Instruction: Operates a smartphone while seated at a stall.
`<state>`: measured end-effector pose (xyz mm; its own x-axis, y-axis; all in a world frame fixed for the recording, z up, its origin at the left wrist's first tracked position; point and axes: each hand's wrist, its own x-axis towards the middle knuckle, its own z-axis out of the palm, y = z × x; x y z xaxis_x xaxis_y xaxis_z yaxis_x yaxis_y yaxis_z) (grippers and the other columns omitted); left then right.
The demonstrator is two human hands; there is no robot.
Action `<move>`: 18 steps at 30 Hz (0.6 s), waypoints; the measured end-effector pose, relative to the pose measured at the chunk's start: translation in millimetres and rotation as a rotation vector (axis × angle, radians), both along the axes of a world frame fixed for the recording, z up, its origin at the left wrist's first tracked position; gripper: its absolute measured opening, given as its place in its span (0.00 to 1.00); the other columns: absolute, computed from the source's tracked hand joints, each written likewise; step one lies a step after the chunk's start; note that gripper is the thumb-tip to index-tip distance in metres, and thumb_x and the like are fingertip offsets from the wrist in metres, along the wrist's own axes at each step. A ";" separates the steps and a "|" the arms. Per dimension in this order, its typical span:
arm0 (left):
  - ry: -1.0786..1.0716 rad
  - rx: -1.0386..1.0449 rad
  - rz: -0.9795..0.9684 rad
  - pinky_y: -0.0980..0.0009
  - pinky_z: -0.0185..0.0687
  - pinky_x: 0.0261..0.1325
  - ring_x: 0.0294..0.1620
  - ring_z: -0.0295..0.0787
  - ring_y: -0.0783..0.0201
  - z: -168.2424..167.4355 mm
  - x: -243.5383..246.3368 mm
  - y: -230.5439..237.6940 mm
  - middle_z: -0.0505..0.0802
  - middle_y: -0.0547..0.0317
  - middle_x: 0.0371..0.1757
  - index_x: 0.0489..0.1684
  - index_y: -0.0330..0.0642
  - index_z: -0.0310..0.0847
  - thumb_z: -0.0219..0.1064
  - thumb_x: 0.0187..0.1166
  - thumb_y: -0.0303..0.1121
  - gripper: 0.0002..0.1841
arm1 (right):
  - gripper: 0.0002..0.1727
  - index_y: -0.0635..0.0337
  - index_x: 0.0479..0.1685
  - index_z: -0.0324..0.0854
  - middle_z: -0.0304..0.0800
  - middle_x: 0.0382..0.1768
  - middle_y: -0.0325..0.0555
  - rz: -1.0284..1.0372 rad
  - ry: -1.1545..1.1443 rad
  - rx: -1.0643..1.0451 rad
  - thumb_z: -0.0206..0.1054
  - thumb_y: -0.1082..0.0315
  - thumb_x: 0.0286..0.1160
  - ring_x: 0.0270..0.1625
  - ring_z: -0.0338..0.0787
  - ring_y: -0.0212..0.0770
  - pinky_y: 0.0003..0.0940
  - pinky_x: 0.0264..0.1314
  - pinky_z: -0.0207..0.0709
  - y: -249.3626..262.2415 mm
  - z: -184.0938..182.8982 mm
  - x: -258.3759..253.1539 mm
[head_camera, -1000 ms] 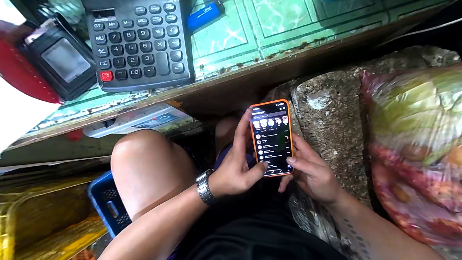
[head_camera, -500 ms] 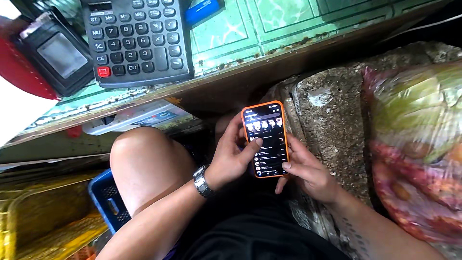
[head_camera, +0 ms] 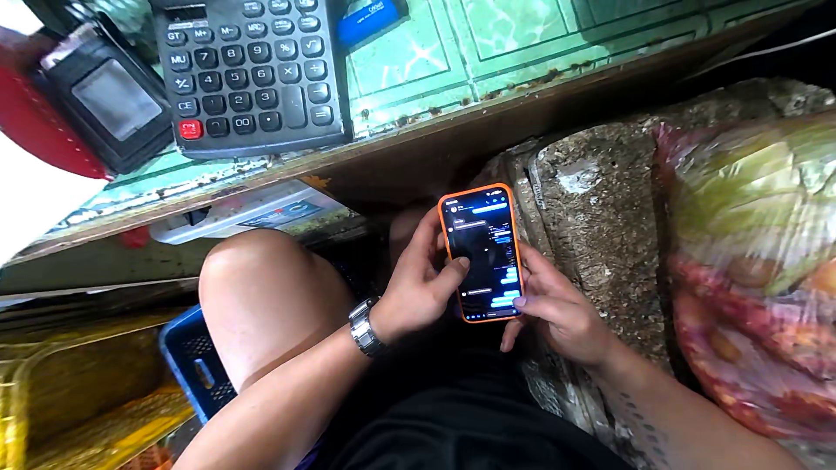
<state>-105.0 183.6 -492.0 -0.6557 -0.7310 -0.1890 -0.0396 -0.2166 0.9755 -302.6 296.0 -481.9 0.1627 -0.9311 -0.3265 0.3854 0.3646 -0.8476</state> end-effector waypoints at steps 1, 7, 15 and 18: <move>0.001 0.003 0.001 0.60 0.93 0.59 0.58 0.93 0.58 0.8 -0.4 -0.1 0.91 0.51 0.62 0.89 0.46 0.53 0.62 0.77 0.23 0.37 | 0.38 0.52 0.89 0.49 0.82 0.70 0.55 -0.003 -0.006 0.003 0.45 0.77 0.72 0.56 0.95 0.51 0.43 0.24 0.92 -0.1 0.1 0.1; 0.014 0.001 0.000 0.59 0.94 0.59 0.57 0.94 0.57 0.5 -0.4 -0.2 0.91 0.50 0.63 0.89 0.47 0.53 0.63 0.81 0.24 0.35 | 0.38 0.52 0.89 0.50 0.82 0.69 0.56 -0.002 -0.090 0.017 0.43 0.77 0.71 0.54 0.95 0.50 0.41 0.24 0.91 -0.5 0.7 -1.1; -0.006 -0.011 0.000 0.61 0.93 0.60 0.58 0.93 0.59 -0.3 -0.9 -1.0 0.91 0.51 0.63 0.88 0.46 0.55 0.60 0.84 0.26 0.32 | 0.31 0.46 0.91 0.50 0.81 0.73 0.59 -0.021 -0.193 0.021 0.32 0.46 0.95 0.59 0.94 0.56 0.43 0.26 0.92 1.2 -4.6 -2.9; -0.013 -0.014 0.005 0.60 0.92 0.59 0.58 0.93 0.59 -0.6 -1.0 -1.1 0.91 0.52 0.62 0.88 0.46 0.56 0.59 0.85 0.27 0.30 | 0.34 0.46 0.92 0.48 0.79 0.75 0.59 -0.024 -0.198 0.027 0.33 0.40 0.93 0.61 0.92 0.58 0.44 0.27 0.92 0.7 -3.8 -2.3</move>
<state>-106.0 182.6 -492.6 -0.6494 -0.7370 -0.1874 -0.0513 -0.2035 0.9777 -305.0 296.6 -485.8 0.2040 -0.9267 -0.3157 0.5527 0.3752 -0.7442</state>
